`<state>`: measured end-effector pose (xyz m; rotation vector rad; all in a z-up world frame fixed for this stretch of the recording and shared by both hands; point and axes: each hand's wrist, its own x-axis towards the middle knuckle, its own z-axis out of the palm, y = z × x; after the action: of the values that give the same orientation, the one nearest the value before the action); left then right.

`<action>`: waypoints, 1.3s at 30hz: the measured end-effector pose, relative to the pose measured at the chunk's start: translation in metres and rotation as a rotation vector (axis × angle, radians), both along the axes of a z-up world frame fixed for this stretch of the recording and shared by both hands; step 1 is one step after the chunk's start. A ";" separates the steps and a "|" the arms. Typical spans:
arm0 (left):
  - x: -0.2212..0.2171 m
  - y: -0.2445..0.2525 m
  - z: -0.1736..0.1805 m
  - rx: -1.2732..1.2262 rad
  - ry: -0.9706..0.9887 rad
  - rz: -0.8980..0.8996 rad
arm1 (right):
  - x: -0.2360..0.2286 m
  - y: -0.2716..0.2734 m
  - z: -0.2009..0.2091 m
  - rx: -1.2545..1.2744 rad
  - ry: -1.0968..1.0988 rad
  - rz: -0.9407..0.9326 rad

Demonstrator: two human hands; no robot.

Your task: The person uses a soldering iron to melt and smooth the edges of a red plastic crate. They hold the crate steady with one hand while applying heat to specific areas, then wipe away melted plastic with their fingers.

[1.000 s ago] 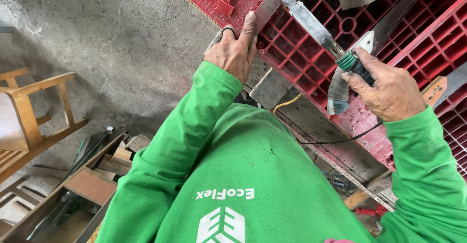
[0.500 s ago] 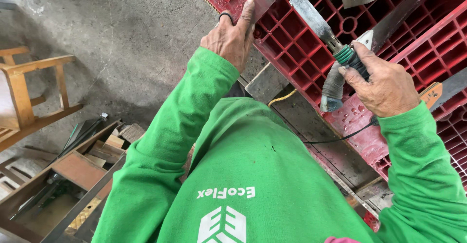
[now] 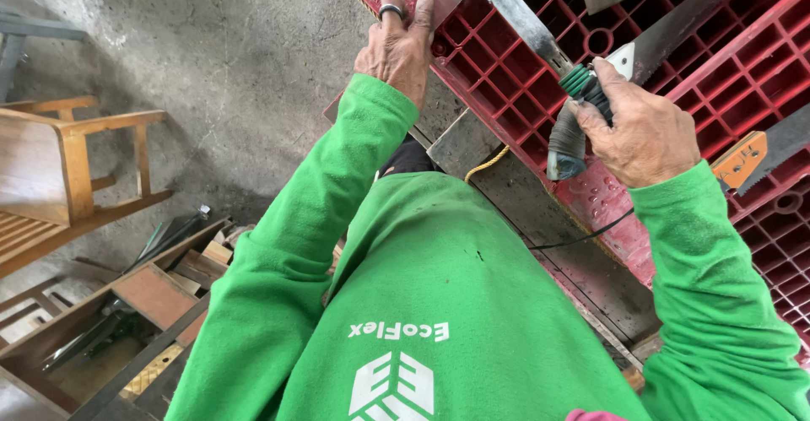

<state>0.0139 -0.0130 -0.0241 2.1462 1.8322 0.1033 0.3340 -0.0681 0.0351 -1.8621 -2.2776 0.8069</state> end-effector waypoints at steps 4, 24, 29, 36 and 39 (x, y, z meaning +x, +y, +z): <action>0.000 0.000 -0.010 0.050 0.013 -0.073 | -0.001 -0.004 -0.005 0.092 -0.022 0.052; -0.004 0.015 -0.021 -0.005 -0.101 -0.039 | -0.013 -0.005 0.006 -0.023 -0.009 -0.008; -0.008 0.021 -0.010 -0.072 -0.007 -0.174 | -0.017 -0.003 0.012 -0.056 -0.017 -0.013; -0.015 0.024 0.003 -0.043 -0.022 -0.281 | -0.031 -0.002 0.024 -0.069 -0.077 -0.062; -0.009 0.021 0.009 0.122 -0.023 -0.210 | -0.035 -0.006 0.023 -0.065 -0.047 -0.123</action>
<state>0.0053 0.0084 -0.0155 2.3963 1.6147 0.1950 0.2993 -0.0741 0.0579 -2.0472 -2.1621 0.8371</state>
